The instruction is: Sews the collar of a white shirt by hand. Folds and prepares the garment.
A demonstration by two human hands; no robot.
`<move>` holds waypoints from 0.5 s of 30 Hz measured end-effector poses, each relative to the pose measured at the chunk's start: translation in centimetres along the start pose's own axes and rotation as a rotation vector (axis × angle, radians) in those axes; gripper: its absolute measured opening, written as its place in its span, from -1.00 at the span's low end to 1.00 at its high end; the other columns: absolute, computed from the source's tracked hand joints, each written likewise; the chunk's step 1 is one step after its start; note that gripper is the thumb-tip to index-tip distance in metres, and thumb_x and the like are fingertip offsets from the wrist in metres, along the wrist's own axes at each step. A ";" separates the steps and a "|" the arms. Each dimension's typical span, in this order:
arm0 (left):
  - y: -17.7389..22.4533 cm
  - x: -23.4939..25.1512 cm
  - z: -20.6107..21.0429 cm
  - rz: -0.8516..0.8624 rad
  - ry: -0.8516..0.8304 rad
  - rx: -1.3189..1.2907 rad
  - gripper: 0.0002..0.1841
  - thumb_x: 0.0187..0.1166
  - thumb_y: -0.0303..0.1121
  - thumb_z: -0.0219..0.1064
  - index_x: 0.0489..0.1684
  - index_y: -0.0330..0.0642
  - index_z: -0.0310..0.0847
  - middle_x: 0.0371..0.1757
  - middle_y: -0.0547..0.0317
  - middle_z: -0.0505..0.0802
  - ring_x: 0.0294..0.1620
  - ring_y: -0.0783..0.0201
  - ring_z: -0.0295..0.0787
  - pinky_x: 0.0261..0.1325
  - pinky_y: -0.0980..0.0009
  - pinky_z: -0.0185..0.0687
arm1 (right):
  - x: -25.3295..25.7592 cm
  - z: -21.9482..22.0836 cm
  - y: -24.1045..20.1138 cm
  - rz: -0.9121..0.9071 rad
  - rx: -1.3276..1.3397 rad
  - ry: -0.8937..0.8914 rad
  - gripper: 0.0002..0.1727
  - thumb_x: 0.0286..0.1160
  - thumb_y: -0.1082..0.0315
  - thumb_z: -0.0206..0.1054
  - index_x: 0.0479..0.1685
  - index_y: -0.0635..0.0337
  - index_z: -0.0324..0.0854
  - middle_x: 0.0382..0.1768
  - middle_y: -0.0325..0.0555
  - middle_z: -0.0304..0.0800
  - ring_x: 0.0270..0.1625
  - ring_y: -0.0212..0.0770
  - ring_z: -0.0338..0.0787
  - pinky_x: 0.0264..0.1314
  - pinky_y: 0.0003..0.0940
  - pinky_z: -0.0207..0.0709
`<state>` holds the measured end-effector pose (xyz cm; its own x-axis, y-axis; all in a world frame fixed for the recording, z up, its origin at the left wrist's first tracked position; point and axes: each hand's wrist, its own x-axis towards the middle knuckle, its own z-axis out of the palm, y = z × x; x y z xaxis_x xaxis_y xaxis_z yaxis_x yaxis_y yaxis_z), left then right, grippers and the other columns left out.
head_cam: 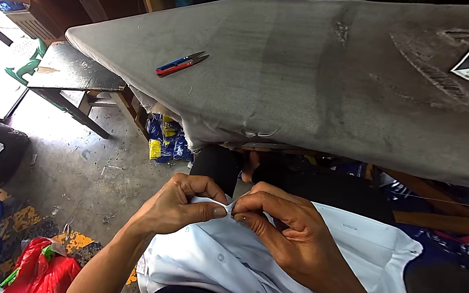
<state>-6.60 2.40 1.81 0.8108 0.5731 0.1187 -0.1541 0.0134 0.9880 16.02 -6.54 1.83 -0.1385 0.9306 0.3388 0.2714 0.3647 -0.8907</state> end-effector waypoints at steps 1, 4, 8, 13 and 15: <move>0.0 0.0 0.0 0.001 -0.001 -0.002 -0.91 0.61 -0.47 0.39 -0.13 -0.31 0.73 -0.28 0.31 0.81 -0.29 0.59 0.68 -0.21 0.63 0.60 | 0.0 0.0 -0.1 0.003 -0.003 -0.004 -0.83 0.65 0.30 0.34 -0.18 0.15 0.83 -0.30 -0.32 0.68 -0.23 -0.58 0.63 -0.26 -0.76 0.48; -0.1 -0.1 0.1 0.011 0.013 -0.008 -0.92 0.60 -0.48 0.39 -0.13 -0.32 0.74 -0.27 0.30 0.82 -0.29 0.58 0.69 -0.20 0.63 0.60 | 0.0 0.2 -0.4 0.043 0.008 -0.001 -0.82 0.64 0.26 0.36 -0.20 0.14 0.80 -0.30 -0.34 0.71 -0.26 -0.60 0.65 -0.28 -0.76 0.51; -0.2 -0.1 0.2 0.028 0.035 -0.015 -0.92 0.59 -0.48 0.40 -0.14 -0.31 0.74 -0.23 0.29 0.83 -0.23 0.56 0.71 -0.13 0.60 0.63 | 0.1 0.2 -0.6 0.078 0.033 0.011 -0.82 0.61 0.23 0.41 -0.23 0.14 0.79 -0.33 -0.35 0.73 -0.32 -0.60 0.65 -0.33 -0.76 0.51; -0.3 0.0 0.3 0.018 0.030 -0.028 -0.92 0.59 -0.47 0.40 -0.14 -0.30 0.74 -0.26 0.30 0.83 -0.26 0.57 0.71 -0.16 0.61 0.63 | 0.2 -0.4 -0.7 0.078 0.016 -0.026 -0.83 0.61 0.25 0.38 -0.20 0.12 0.82 -0.32 -0.36 0.71 -0.30 -0.61 0.64 -0.32 -0.77 0.51; -0.4 0.0 0.3 0.016 0.027 -0.032 -0.92 0.59 -0.47 0.41 -0.14 -0.31 0.74 -0.26 0.30 0.84 -0.26 0.56 0.71 -0.16 0.60 0.63 | 0.1 -0.5 -0.7 0.071 -0.004 -0.036 -0.82 0.62 0.26 0.35 -0.19 0.12 0.82 -0.33 -0.37 0.69 -0.31 -0.61 0.63 -0.33 -0.76 0.50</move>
<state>-6.36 2.18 1.49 0.7928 0.5952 0.1312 -0.1850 0.0299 0.9823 16.30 -6.66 2.66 -0.1529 0.9524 0.2638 0.2859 0.2982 -0.9107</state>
